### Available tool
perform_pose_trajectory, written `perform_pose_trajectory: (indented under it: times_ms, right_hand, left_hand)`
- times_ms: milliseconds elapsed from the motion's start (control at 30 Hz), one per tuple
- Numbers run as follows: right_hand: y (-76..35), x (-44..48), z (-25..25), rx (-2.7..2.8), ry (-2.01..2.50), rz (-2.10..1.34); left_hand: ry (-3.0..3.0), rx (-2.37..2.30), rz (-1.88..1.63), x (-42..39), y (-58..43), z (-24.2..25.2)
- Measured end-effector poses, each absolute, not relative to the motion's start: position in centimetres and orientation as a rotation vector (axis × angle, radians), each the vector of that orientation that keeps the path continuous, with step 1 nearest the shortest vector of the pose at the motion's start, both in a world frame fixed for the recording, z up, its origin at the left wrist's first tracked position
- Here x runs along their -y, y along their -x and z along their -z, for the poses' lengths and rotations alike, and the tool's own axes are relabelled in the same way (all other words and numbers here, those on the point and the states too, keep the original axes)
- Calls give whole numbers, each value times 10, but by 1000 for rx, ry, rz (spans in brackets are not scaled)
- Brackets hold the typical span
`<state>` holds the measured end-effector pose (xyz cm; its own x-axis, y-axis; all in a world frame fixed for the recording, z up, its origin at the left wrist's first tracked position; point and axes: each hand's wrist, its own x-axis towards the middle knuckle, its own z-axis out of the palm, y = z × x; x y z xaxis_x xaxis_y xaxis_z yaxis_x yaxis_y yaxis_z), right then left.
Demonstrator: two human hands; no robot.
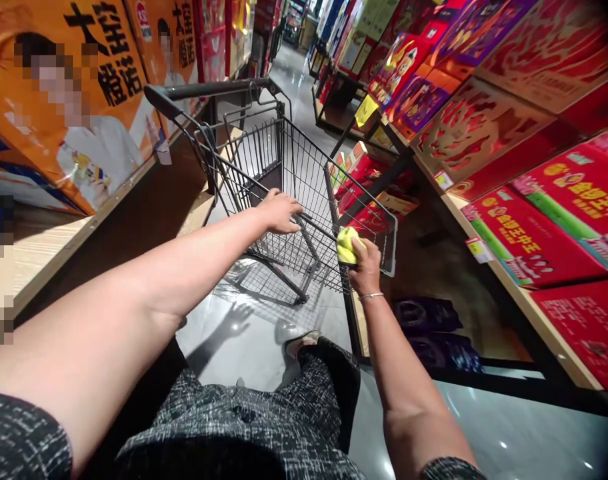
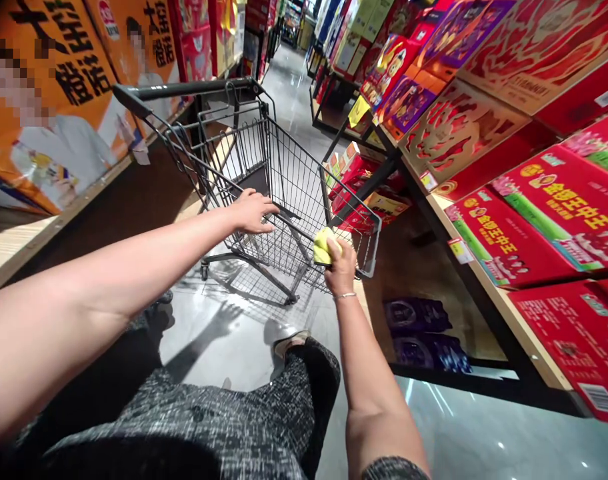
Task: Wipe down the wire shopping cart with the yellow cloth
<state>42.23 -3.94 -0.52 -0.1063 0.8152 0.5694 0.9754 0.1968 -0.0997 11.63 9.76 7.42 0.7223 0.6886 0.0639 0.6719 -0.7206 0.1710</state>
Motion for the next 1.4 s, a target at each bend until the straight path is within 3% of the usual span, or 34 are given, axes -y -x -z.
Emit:
perform_pose_trajectory:
  times_ms: [167, 467, 567, 667, 867, 967, 1200, 1300, 1400]
  right_hand:
    - [-371, 14, 47, 2097, 1558, 585]
    - [-354, 54, 157, 2640, 1678, 336]
    - [-351, 64, 150, 2659, 1649, 350]
    - [-353, 66, 110, 2619, 1636, 433]
    - [-368, 87, 19, 2092, 1524, 940]
    - [-371, 113, 34, 2105, 1562, 924]
    - [-345, 183, 137, 2502, 1723, 408]
    - [-327, 197, 136, 2524, 1735, 372]
    - [-313, 201, 99, 2503, 1761, 418]
  left_hand:
    - [-2758, -1045, -219, -84, -150, -68]
    - [-2690, -1046, -344, -86, -136, -55]
    - [-2670, -1018, -371, -85, -132, -54]
    - [-2647, -1011, -379, -83, -129, -53]
    - [-2612, -993, -391, -71, -119, -53]
    - [-2625, -982, -416, -65, -112, -51]
    - [-2640, -957, -504, -54, -97, -47]
    - [-2648, -951, -525, -52, -91, -44]
    - [-2655, -967, -560, -50, -84, -41]
